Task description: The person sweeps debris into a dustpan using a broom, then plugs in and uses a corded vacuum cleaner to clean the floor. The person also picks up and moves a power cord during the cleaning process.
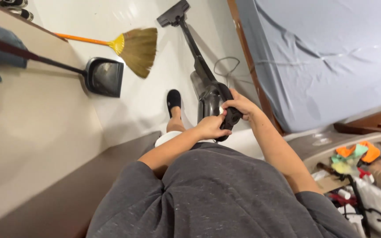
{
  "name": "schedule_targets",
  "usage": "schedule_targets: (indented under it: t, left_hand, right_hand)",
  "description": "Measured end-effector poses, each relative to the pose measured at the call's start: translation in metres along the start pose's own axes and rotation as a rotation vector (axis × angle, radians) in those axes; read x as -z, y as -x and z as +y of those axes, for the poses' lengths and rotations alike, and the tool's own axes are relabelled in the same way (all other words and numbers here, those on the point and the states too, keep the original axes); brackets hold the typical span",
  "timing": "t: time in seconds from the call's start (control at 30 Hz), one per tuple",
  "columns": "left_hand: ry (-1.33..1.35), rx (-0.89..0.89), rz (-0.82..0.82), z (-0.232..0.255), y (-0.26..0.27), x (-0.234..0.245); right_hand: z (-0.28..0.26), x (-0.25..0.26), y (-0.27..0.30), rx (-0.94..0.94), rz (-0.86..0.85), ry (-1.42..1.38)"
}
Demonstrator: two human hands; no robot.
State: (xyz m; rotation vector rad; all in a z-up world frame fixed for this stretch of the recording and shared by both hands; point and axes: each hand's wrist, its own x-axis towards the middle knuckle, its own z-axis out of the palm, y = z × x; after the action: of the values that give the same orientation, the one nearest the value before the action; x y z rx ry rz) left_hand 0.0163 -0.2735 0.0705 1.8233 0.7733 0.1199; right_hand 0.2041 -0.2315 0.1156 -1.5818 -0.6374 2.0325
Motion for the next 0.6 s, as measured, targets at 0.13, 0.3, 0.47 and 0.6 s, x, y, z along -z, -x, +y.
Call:
schedule_targets:
  t: [0.13, 0.3, 0.47, 0.6]
  left_hand:
    - [-0.013, 0.085, -0.007, -0.027, -0.017, 0.093]
    - [-0.007, 0.148, 0.103, -0.068, -0.019, 0.184]
    - [0.008, 0.241, 0.239, -0.092, -0.005, 0.219]
    - [0.010, 0.248, 0.232, -0.085, 0.012, 0.209]
  right_hand:
    - [-0.071, -0.035, -0.066, 0.006, -0.035, 0.022]
    - [-0.132, -0.079, -0.151, 0.046, -0.086, 0.059]
    - [-0.164, -0.123, -0.193, 0.032, -0.125, 0.118]
    - [-0.164, -0.136, -0.173, -0.005, -0.139, 0.172]
